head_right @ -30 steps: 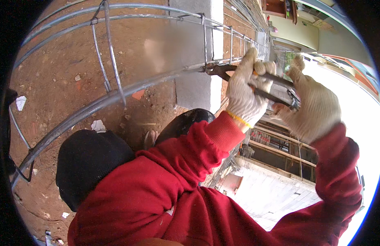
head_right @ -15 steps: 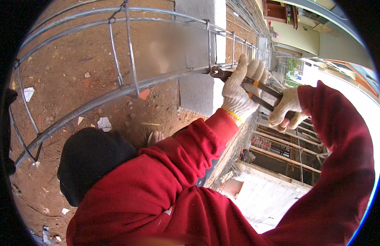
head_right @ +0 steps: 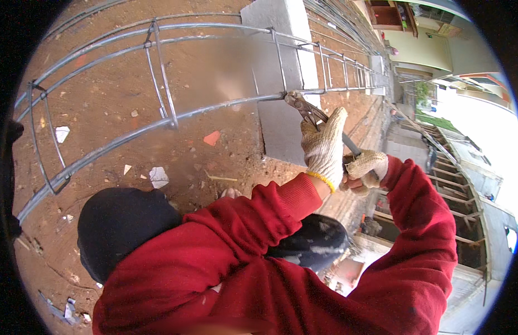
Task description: The person assembles a wire mesh structure by hand, using pliers to twist and secure wire ties at intersections. The person repeatedly positions the mesh, wraps ties, and twists them to fasten the grid.
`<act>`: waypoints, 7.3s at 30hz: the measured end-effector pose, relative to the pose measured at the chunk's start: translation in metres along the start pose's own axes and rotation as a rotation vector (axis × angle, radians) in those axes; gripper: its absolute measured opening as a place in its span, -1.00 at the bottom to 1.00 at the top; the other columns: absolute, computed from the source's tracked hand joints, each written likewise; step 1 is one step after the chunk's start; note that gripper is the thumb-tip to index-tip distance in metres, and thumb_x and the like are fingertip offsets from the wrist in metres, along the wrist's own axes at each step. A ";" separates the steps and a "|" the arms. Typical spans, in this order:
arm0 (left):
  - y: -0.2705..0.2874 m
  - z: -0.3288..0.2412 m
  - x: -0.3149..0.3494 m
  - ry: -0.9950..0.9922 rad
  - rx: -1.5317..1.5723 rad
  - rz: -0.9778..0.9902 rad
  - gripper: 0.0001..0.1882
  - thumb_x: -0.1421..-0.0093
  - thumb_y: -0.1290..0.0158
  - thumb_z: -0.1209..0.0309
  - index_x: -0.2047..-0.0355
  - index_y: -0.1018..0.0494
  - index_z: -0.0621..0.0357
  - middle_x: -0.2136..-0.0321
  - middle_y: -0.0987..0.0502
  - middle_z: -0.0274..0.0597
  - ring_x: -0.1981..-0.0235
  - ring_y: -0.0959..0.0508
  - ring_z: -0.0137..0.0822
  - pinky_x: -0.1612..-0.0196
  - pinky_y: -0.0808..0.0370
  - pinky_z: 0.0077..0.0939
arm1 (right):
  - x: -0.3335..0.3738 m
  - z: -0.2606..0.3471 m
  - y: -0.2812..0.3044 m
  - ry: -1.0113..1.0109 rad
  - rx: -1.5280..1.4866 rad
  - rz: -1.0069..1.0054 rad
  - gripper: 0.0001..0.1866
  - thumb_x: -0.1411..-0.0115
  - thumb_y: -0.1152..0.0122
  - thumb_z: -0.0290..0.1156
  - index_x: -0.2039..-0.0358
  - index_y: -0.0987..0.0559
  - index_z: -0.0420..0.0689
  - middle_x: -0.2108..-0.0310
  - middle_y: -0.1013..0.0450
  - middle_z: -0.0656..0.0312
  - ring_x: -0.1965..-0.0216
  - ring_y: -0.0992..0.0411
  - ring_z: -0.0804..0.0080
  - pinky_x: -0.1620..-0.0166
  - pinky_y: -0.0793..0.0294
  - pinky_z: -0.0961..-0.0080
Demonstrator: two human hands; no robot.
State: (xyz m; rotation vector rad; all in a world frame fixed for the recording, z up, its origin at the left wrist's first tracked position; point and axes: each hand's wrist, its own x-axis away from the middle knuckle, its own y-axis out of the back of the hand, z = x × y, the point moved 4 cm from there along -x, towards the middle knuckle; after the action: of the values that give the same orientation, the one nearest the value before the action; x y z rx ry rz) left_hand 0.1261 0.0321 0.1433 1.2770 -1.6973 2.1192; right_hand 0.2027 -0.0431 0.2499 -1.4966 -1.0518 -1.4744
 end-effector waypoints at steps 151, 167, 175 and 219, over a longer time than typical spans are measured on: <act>0.172 -0.218 0.034 -1.653 -1.301 -0.269 -0.79 -0.12 -0.17 0.47 0.20 -0.56 0.14 0.36 -0.59 -0.16 0.37 -0.58 -0.22 0.24 -0.51 -0.51 | -0.113 0.192 -0.226 2.070 0.949 -0.307 -0.54 -0.08 -0.34 -0.10 0.13 -0.61 -0.19 0.36 -0.58 0.15 0.34 -0.47 0.44 0.22 -0.45 0.47; 0.166 -0.237 0.025 -0.586 -0.443 0.529 -0.81 -0.22 0.00 0.50 0.21 -0.41 0.39 0.21 -0.53 0.05 0.05 -0.57 0.04 -0.06 -0.54 -0.01 | -0.116 0.203 -0.239 1.788 0.815 -0.185 -0.81 -0.12 -0.18 -0.33 0.39 -0.50 -0.20 0.60 -0.50 0.20 0.60 -0.46 0.47 0.43 -0.44 0.48; 0.162 -0.231 0.026 -0.674 -0.433 0.532 -0.82 -0.22 0.00 0.52 0.21 -0.41 0.41 0.22 -0.53 0.03 0.06 -0.58 0.02 -0.07 -0.54 -0.04 | -0.113 0.210 -0.241 1.893 0.759 -0.189 -0.75 -0.13 -0.35 -0.34 0.49 -0.44 -0.16 0.58 -0.47 0.29 0.64 -0.34 0.64 0.58 -0.29 0.63; 0.146 -0.231 0.034 -0.983 -0.946 0.177 -0.84 -0.16 -0.17 0.50 0.29 -0.59 0.36 0.51 -0.64 -0.16 0.54 -0.59 -0.47 0.45 -0.51 -0.61 | -0.127 0.135 -0.209 2.006 1.803 -0.904 -0.79 -0.12 -0.17 -0.19 0.30 -0.52 -0.02 0.52 -0.49 0.19 0.43 -0.51 0.14 0.37 -0.46 0.16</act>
State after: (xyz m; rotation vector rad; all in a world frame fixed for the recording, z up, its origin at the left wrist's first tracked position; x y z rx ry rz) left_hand -0.0993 0.1658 0.0584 1.8831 -2.6717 0.3667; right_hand 0.0581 0.1536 0.1136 1.6431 -0.8102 -0.8533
